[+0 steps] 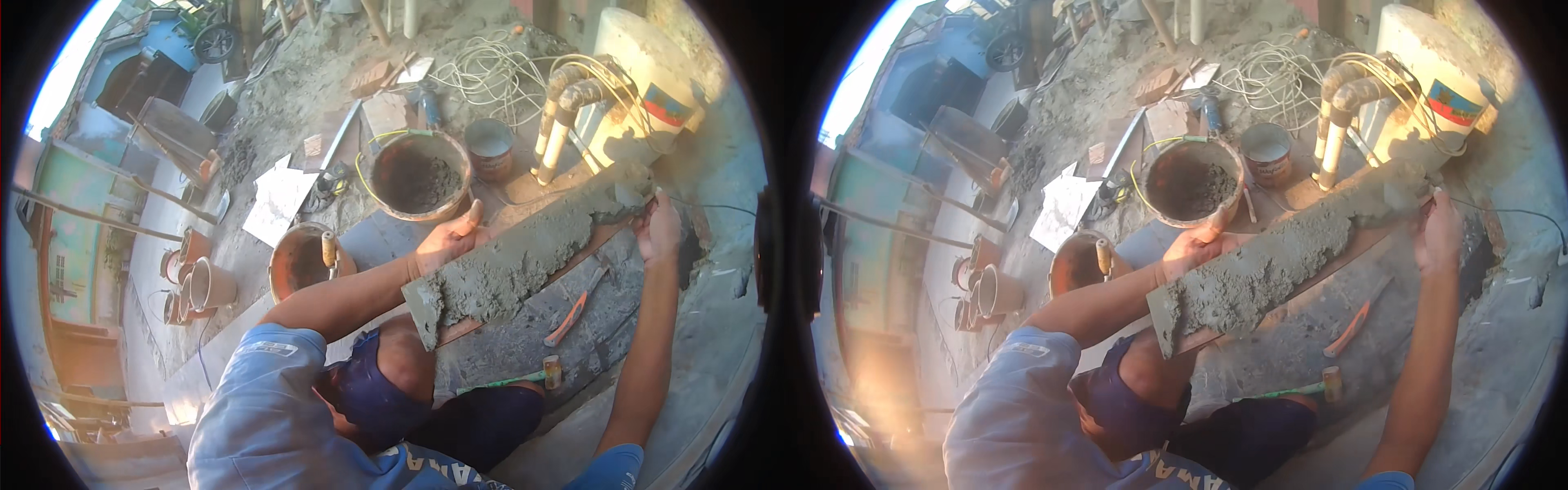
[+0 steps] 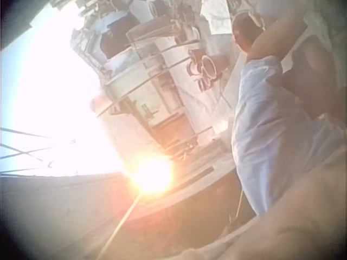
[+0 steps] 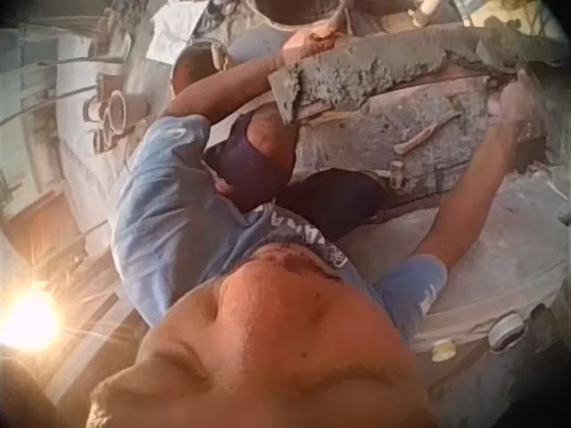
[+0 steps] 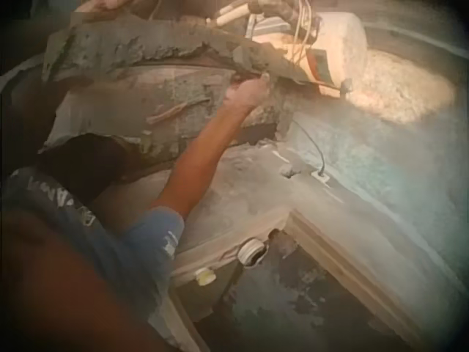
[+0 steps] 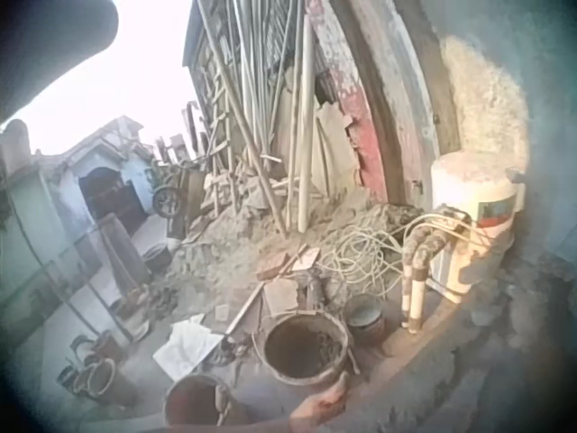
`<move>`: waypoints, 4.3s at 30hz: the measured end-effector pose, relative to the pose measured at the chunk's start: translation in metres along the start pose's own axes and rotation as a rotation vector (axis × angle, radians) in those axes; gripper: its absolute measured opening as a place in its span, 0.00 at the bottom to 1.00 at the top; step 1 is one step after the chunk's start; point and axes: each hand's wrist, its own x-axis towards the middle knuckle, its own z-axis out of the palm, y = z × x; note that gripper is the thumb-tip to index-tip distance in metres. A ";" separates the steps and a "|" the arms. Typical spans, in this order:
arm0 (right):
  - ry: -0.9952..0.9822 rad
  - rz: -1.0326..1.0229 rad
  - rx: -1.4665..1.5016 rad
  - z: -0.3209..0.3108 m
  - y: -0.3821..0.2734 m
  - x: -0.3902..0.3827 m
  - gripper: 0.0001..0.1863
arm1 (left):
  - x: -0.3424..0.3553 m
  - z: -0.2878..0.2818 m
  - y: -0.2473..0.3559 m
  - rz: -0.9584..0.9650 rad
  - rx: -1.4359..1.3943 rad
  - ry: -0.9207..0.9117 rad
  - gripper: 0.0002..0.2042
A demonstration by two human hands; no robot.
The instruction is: Applying mortar to the back of decorative tiles and fixing them to a wall corner.
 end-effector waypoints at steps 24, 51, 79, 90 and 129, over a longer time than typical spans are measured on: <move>-0.469 0.061 -0.209 0.348 -0.063 -0.165 0.16 | -0.184 0.172 -0.089 0.377 0.789 -0.020 0.28; -1.616 -1.365 -1.897 0.752 0.525 -0.405 0.13 | -0.721 0.248 0.052 1.498 0.722 -0.009 0.35; -1.504 -0.482 -1.309 0.744 0.513 -0.271 0.18 | -0.821 0.126 0.233 1.544 0.653 0.025 0.31; -1.604 -0.406 -1.209 0.685 0.471 -0.269 0.17 | -0.808 0.114 0.259 1.556 0.641 0.112 0.33; -1.573 0.538 -1.019 0.700 0.534 -0.200 0.17 | -0.737 0.071 0.291 1.459 0.453 -0.014 0.24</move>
